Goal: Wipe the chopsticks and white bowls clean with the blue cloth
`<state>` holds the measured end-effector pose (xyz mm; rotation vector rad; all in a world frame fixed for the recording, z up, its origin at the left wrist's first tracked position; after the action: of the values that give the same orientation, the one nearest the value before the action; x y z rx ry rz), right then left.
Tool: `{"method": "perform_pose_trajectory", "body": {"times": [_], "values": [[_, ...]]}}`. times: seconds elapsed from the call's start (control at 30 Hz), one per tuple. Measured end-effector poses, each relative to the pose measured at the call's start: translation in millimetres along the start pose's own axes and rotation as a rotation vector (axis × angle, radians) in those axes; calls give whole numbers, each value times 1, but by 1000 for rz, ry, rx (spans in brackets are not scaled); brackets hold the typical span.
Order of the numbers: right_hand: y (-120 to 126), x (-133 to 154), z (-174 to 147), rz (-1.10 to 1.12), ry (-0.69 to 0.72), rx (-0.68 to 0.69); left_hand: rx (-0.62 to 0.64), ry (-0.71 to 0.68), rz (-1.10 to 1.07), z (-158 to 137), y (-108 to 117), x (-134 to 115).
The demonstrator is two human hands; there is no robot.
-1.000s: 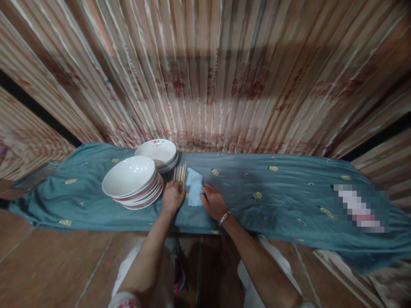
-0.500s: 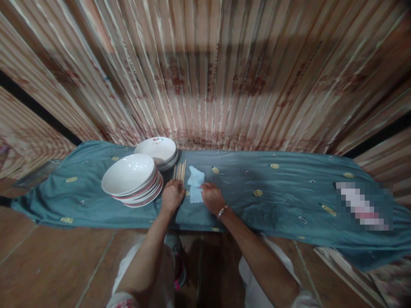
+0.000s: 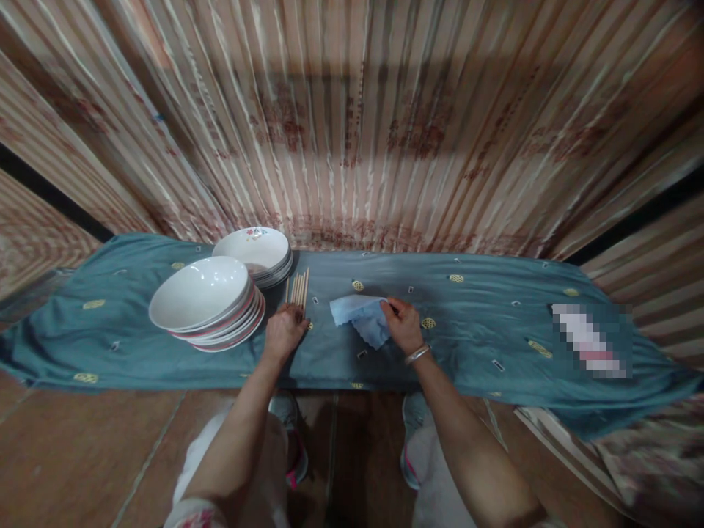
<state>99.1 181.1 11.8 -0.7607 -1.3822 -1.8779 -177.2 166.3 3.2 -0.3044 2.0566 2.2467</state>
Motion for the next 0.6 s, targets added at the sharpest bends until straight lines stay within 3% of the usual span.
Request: {"method": "perform_pose_trajectory", "body": {"times": [0.17,0.4,0.53,0.6], "values": [[4,-10,2,187,-102,-20,50,-3,62,0,-3,-1],[0,-8,1,68,-97,87,62,-8,53,0,-5,-7],[-4,-6,1,30,-79,137,30,1,-54,2,-1,-14],[-6,-6,2,26,-76,164,13,19,-206,4,1,-19]]}}
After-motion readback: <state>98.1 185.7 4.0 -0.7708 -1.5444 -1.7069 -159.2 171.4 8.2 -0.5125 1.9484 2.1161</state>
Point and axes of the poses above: each hand's wrist, its own z-axis towards the middle knuckle, its own y-axis out of the back of the hand, x = y × z, the point moved 9 cm from there along z, towards the middle knuckle, and after that the axes turned 3 degrees about z, right-handed, at the moved point
